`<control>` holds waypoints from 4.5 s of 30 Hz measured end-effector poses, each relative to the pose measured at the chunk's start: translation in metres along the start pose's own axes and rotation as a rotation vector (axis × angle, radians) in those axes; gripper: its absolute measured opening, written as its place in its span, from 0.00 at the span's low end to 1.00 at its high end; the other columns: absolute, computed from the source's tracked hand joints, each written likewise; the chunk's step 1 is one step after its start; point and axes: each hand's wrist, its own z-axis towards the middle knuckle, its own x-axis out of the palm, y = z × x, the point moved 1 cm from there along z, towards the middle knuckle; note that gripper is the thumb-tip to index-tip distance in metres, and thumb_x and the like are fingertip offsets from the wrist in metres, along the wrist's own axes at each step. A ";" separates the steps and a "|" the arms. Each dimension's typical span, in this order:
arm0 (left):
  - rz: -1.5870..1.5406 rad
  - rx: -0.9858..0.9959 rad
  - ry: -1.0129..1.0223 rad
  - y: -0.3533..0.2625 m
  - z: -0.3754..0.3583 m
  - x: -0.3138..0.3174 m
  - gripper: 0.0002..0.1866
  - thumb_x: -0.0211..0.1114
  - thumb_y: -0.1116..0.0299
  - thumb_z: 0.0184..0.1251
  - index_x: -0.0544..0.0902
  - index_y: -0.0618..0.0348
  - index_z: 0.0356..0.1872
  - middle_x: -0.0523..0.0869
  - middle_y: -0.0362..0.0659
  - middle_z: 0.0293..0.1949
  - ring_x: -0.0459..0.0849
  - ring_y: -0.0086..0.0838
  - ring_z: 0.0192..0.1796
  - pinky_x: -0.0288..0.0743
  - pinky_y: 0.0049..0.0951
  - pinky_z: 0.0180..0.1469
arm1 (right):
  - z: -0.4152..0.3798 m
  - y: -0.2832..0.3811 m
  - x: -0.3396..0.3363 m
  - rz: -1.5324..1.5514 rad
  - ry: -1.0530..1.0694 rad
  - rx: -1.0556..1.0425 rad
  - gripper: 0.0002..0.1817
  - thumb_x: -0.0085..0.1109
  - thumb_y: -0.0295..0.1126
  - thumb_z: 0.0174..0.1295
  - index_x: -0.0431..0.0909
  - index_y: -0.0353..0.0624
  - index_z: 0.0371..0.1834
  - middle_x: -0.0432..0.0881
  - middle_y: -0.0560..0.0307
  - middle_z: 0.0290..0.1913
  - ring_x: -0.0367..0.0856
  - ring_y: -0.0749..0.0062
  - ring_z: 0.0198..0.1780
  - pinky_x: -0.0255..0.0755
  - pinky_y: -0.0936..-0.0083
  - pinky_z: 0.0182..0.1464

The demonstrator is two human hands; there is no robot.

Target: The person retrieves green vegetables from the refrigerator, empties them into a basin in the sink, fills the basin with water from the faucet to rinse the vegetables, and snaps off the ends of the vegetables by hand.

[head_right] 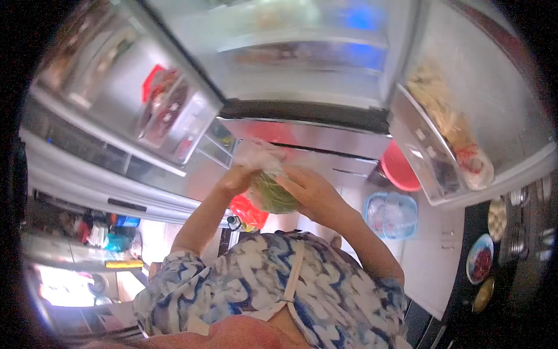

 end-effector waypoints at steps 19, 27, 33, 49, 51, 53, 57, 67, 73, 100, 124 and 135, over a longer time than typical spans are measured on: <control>0.173 0.308 -1.315 -0.057 -0.270 -0.237 0.22 0.62 0.69 0.53 0.72 0.62 0.50 0.77 0.38 0.33 0.73 0.22 0.31 0.69 0.22 0.34 | 0.141 0.106 0.095 0.062 0.131 -0.050 0.27 0.64 0.32 0.55 0.70 0.42 0.59 0.70 0.44 0.61 0.73 0.51 0.59 0.70 0.64 0.58; 0.889 0.264 -0.781 -0.018 -0.271 -0.379 0.08 0.57 0.64 0.50 0.72 0.58 0.23 0.72 0.38 0.22 0.70 0.26 0.27 0.63 0.30 0.30 | 0.060 0.084 0.065 0.016 -0.014 0.331 0.21 0.61 0.28 0.59 0.74 0.43 0.57 0.75 0.48 0.57 0.79 0.56 0.49 0.75 0.69 0.49; 0.398 0.007 -0.964 -0.029 -0.262 -0.327 0.03 0.59 0.70 0.51 0.73 0.53 0.22 0.71 0.35 0.18 0.68 0.20 0.20 0.61 0.23 0.23 | -0.058 0.069 -0.038 -0.175 -1.100 0.671 0.12 0.54 0.28 0.66 0.78 0.38 0.51 0.83 0.58 0.38 0.81 0.78 0.35 0.74 0.81 0.36; 0.287 -0.099 -0.609 -0.005 -0.062 -0.138 0.03 0.60 0.70 0.54 0.77 0.52 0.23 0.74 0.32 0.23 0.72 0.17 0.26 0.62 0.22 0.25 | -0.290 -0.113 -0.182 0.277 -1.740 0.762 0.38 0.33 0.60 0.71 0.69 0.32 0.62 0.76 0.53 0.57 0.73 0.68 0.56 0.62 0.77 0.59; 0.405 -0.082 -0.548 -0.004 -0.019 -0.129 0.06 0.60 0.68 0.55 0.77 0.51 0.21 0.72 0.31 0.21 0.70 0.17 0.24 0.61 0.22 0.25 | -0.302 -0.118 -0.177 0.256 -1.699 0.742 0.39 0.33 0.60 0.71 0.71 0.30 0.59 0.78 0.51 0.53 0.74 0.68 0.53 0.63 0.74 0.59; 0.385 -0.112 -0.571 -0.005 0.017 -0.106 0.04 0.59 0.69 0.54 0.76 0.51 0.22 0.71 0.31 0.21 0.69 0.18 0.24 0.61 0.23 0.25 | -0.307 -0.101 -0.165 0.161 -1.678 0.728 0.41 0.34 0.62 0.69 0.73 0.27 0.55 0.78 0.48 0.50 0.74 0.66 0.54 0.62 0.69 0.62; 0.182 0.032 -0.583 0.004 0.099 -0.124 0.04 0.59 0.68 0.55 0.75 0.50 0.23 0.71 0.32 0.21 0.71 0.20 0.24 0.65 0.24 0.27 | -0.266 -0.038 -0.120 0.097 -1.599 0.840 0.35 0.36 0.58 0.71 0.77 0.32 0.51 0.80 0.54 0.46 0.75 0.72 0.49 0.64 0.74 0.57; 0.453 0.057 -0.321 0.010 0.125 -0.180 0.15 0.57 0.62 0.60 0.74 0.55 0.16 0.71 0.35 0.17 0.69 0.20 0.22 0.63 0.28 0.25 | -0.065 0.024 -0.041 0.065 -0.836 0.593 0.32 0.36 0.54 0.72 0.75 0.32 0.54 0.79 0.47 0.54 0.76 0.61 0.54 0.72 0.65 0.54; 0.726 -0.251 0.020 0.077 0.120 -0.183 0.10 0.56 0.65 0.59 0.78 0.58 0.22 0.73 0.36 0.19 0.72 0.21 0.24 0.66 0.27 0.27 | 0.034 0.000 -0.004 0.115 -0.665 0.664 0.25 0.48 0.42 0.69 0.65 0.44 0.66 0.67 0.41 0.65 0.70 0.49 0.63 0.71 0.63 0.58; 0.401 0.015 1.660 0.217 -0.146 0.356 0.17 0.62 0.74 0.59 0.76 0.66 0.50 0.82 0.44 0.45 0.80 0.27 0.46 0.75 0.26 0.50 | -0.283 0.347 0.252 -0.257 -1.420 1.712 0.43 0.68 0.42 0.52 0.56 0.51 0.71 0.71 0.37 0.55 0.77 0.41 0.48 0.72 0.57 0.52; 0.221 -0.862 2.645 0.321 -0.314 0.770 0.51 0.76 0.61 0.49 0.53 0.59 0.73 0.63 0.44 0.68 0.63 0.30 0.68 0.57 0.30 0.69 | -0.517 0.520 0.220 -0.846 -2.064 2.361 0.07 0.57 0.23 0.48 0.76 0.38 0.33 0.76 0.47 0.36 0.76 0.48 0.40 0.71 0.63 0.41; -0.008 -1.489 2.527 0.344 -0.467 0.858 0.43 0.56 0.38 0.64 0.59 0.61 0.69 0.70 0.43 0.63 0.68 0.31 0.65 0.60 0.36 0.68 | -0.563 0.624 0.210 -1.122 -2.335 2.213 0.09 0.59 0.24 0.48 0.79 0.39 0.35 0.76 0.45 0.34 0.77 0.50 0.37 0.72 0.65 0.39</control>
